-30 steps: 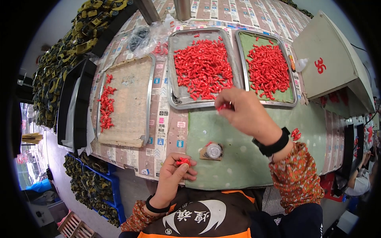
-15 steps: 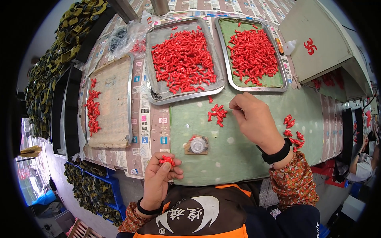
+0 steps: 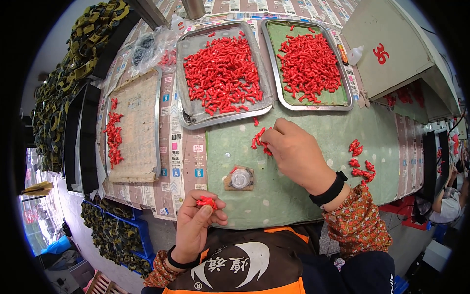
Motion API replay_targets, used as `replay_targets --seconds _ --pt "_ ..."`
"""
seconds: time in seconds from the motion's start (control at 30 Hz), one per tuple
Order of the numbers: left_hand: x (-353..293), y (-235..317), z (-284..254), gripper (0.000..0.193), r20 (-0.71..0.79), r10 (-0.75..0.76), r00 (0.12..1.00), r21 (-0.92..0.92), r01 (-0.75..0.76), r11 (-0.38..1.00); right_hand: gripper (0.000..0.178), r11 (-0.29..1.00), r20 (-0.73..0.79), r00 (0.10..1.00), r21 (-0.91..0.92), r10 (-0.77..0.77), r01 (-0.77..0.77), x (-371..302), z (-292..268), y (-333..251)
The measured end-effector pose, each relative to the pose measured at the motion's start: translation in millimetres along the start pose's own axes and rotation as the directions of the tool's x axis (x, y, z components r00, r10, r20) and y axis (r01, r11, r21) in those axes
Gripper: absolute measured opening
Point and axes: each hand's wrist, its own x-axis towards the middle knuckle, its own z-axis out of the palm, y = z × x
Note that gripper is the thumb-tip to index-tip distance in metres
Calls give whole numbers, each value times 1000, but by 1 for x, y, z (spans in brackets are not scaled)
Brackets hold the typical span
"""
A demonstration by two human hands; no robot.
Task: Applying liquid adhesive to small red plastic components and assembling them at a factory workbench.
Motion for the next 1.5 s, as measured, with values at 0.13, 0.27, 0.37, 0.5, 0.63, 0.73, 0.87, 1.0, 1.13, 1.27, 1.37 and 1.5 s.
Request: replay_targets --seconds 0.13,0.27,0.37,0.5,0.63,0.73,0.87,1.0,1.13,1.27,1.37,1.5 --pt "-1 -4 -2 25 -11 -10 1000 -4 10 1000 9 999 6 999 -23 -32 32 3 2 5" --pt "-4 -6 -3 26 -11 -20 1000 0 20 1000 7 999 -26 1000 -53 -10 9 4 -2 0" --pt "-5 -5 -2 24 -4 -39 999 4 39 999 6 997 -8 1000 -78 -30 29 4 -9 -4" --pt "-5 -4 1 23 23 -58 998 3 58 998 10 986 49 996 -144 -78 84 13 -4 -13" --pt "-7 -5 5 22 36 -60 998 26 60 998 15 971 124 990 -221 -66 93 22 5 -26" --pt "-10 -7 5 23 35 -39 999 49 37 998 16 957 107 992 -277 -65 92 24 14 -28" --pt "-12 -9 1 23 17 -34 999 59 33 998 17 942 116 990 -314 -84 117 23 19 -23" --pt "-14 -13 -2 24 10 -30 999 49 30 998 17 950 56 991 -284 -118 129 20 20 -18" --pt "-15 -13 1 24 19 -28 999 38 27 999 15 978 -93 974 -56 -206 201 21 8 -9" --pt "-15 -12 5 24 43 -17 999 21 16 1000 10 792 237 958 547 162 -270 4 -11 -19" --pt "-15 -10 10 25 60 -18 998 15 17 1000 9 328 518 832 765 199 -555 -13 -27 -38" --pt "-15 -10 17 28 99 -17 995 0 17 1000 12 201 543 818 794 188 -573 -38 -29 -59"
